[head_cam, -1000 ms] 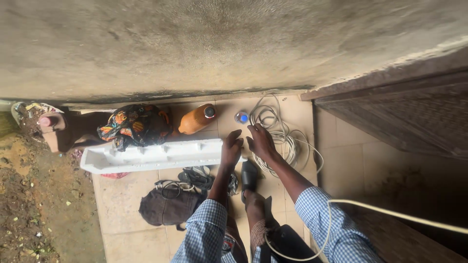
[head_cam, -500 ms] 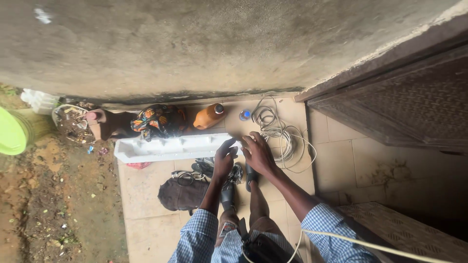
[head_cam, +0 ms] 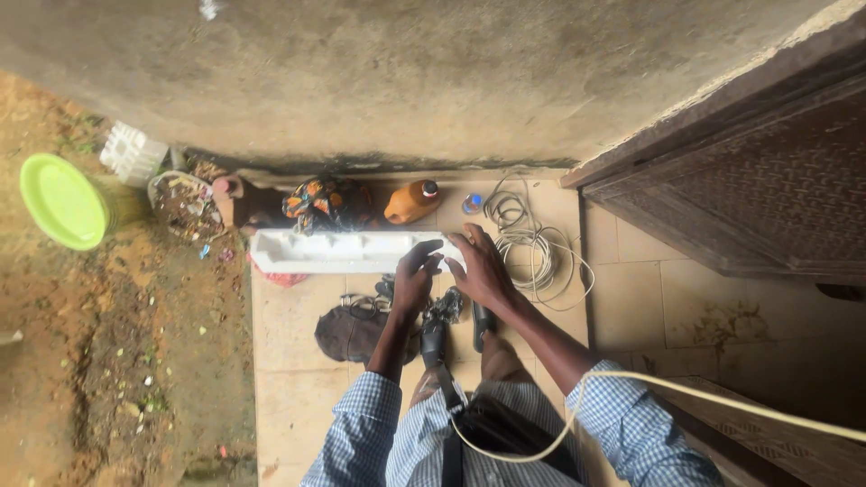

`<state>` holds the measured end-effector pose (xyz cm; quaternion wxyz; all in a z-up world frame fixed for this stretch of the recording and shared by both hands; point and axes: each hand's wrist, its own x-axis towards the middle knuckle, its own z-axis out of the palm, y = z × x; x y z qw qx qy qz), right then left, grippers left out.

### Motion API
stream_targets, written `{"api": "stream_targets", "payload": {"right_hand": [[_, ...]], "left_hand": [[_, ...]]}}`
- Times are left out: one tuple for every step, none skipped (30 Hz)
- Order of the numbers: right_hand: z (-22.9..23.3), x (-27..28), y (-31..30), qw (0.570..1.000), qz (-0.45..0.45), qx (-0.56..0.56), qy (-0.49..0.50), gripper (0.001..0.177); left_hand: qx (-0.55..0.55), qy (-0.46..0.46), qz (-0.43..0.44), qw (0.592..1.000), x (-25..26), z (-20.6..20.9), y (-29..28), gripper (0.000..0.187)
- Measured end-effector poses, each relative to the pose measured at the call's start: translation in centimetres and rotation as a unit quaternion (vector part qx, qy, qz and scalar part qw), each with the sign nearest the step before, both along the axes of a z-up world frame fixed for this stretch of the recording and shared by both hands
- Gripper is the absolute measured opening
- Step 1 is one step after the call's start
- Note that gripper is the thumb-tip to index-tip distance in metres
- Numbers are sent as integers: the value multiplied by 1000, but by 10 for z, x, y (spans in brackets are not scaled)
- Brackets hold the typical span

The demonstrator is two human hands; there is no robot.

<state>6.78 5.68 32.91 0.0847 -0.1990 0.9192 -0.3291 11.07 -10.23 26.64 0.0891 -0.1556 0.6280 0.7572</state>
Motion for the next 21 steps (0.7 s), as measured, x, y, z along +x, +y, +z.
{"api": "stream_targets", "payload": {"right_hand": [[7,3,-2,1000,8,-2,2,46],[14,6,-4,1000,17,-4,-6,48],[22,5,-6,999,29,-6,-12,49],[23,1,-7,999,40,-8,-8,49],[22,1,-7,998,57,-12,-2,48],[20,1,-6,997,75,-15,4,47],[21,-1,-6,996,90,-16,5,47],[21,-2,-5,994,110,-19,20,46],[22,-6,-4,990,134,-21,36,45],[37,-11,-3,987,152,-22,39,45],[52,-10,-2,986,162,-29,13,45],[66,-9,-1,984,172,-35,-13,46],[63,-12,5,982,187,-34,-11,46],[60,-14,10,979,199,-46,9,45],[57,-14,16,976,210,-58,27,45],[59,-16,20,972,225,-58,27,45],[61,-16,23,972,231,-40,11,43],[63,-17,26,971,237,-22,-5,41],[59,-18,29,968,250,-23,-5,41],[54,-18,31,963,266,-33,8,41],[48,-15,32,958,284,-44,18,41]], "left_hand": [[-2,2,8,1000,6,-1,-2,30],[-10,1,19,1000,12,-2,-3,29],[-17,2,33,999,14,-2,-5,28],[-20,6,43,999,13,4,-7,28],[-21,-19,55,998,16,9,-9,29],[-21,-44,66,997,20,13,-10,31],[-22,-43,81,996,21,21,-9,31],[-31,-34,97,994,23,29,-8,30],[-40,-23,115,992,22,37,-6,30],[-40,-21,133,990,20,39,-1,30],[-21,-6,155,988,25,41,5,29],[-3,10,176,984,30,42,10,28],[-3,13,192,981,32,46,17,28],[-1,7,200,980,33,50,24,28],[1,-1,207,978,36,53,32,28],[2,0,221,975,39,53,39,28],[-11,0,230,973,43,53,44,28],[-23,-1,238,971,46,53,49,27],[-24,0,251,968,50,54,53,27],[-24,6,265,964,55,55,58,27],[-24,9,281,959,64,56,62,27]]}}
